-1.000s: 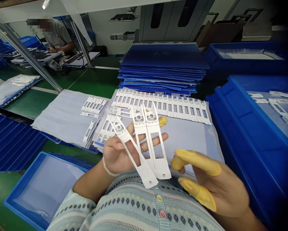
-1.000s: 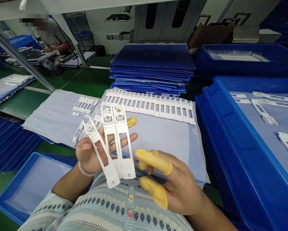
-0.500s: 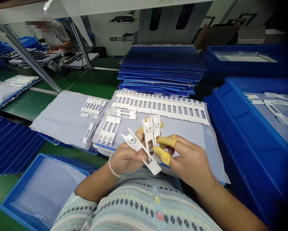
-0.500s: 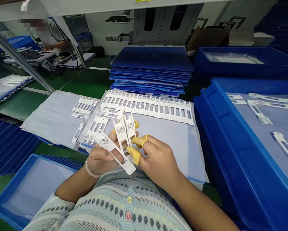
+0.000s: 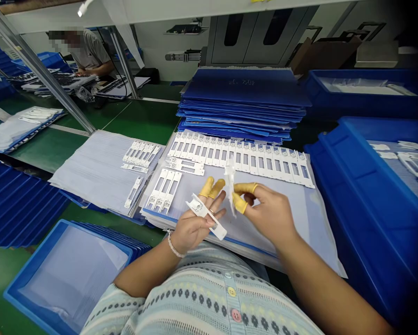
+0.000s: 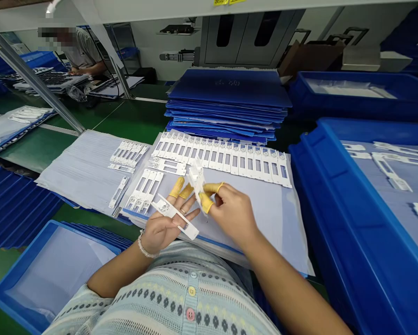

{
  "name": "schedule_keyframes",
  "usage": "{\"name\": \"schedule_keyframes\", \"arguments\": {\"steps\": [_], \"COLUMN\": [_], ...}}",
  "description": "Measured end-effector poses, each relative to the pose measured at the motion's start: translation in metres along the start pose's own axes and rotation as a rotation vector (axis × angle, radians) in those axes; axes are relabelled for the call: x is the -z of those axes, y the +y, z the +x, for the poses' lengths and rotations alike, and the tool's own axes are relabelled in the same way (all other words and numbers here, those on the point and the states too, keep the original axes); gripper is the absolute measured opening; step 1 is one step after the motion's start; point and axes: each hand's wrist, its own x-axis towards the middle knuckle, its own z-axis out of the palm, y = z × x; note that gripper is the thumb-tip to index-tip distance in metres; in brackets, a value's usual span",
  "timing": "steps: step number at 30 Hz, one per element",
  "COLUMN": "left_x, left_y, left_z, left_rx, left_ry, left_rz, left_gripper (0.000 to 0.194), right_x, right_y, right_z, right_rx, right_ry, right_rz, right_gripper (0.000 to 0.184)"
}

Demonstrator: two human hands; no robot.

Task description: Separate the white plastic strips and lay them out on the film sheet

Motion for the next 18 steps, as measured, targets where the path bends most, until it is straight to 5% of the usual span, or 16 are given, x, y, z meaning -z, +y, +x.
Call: {"name": "schedule_keyframes", "arguments": {"steps": [3,5,9,18], "left_x": [0.021,0.038,0.061,0.069], "left_y": [0.02,0.039,0.072,0.076], "left_z": [-0.007,-0.013,-0.023,-0.031], "left_rx": [0.018,-0.006,-0.107,-0.084], "left_ry": [0.029,0.133,0.355,0.416], "left_rz": [0.238,0.54,1.028,1.077], "left_gripper": [0.041,0.022,0.021,0.022], "right_x": [0.007,0.006,-0.005,-0.019], "right_y": [0.019,0.033,0.049,0.062], "right_z": [0.026,0.044,0.067,0.073], "right_rx": [0.013,0.001,0.01,0.065], "right_ry": [-0.128,-0.29,-0.605,-0.712], "right_rz": [-0.252,-0.438,-0.664,-0.636], "right_gripper": [0.02,0.021,0.022,0.017]}}
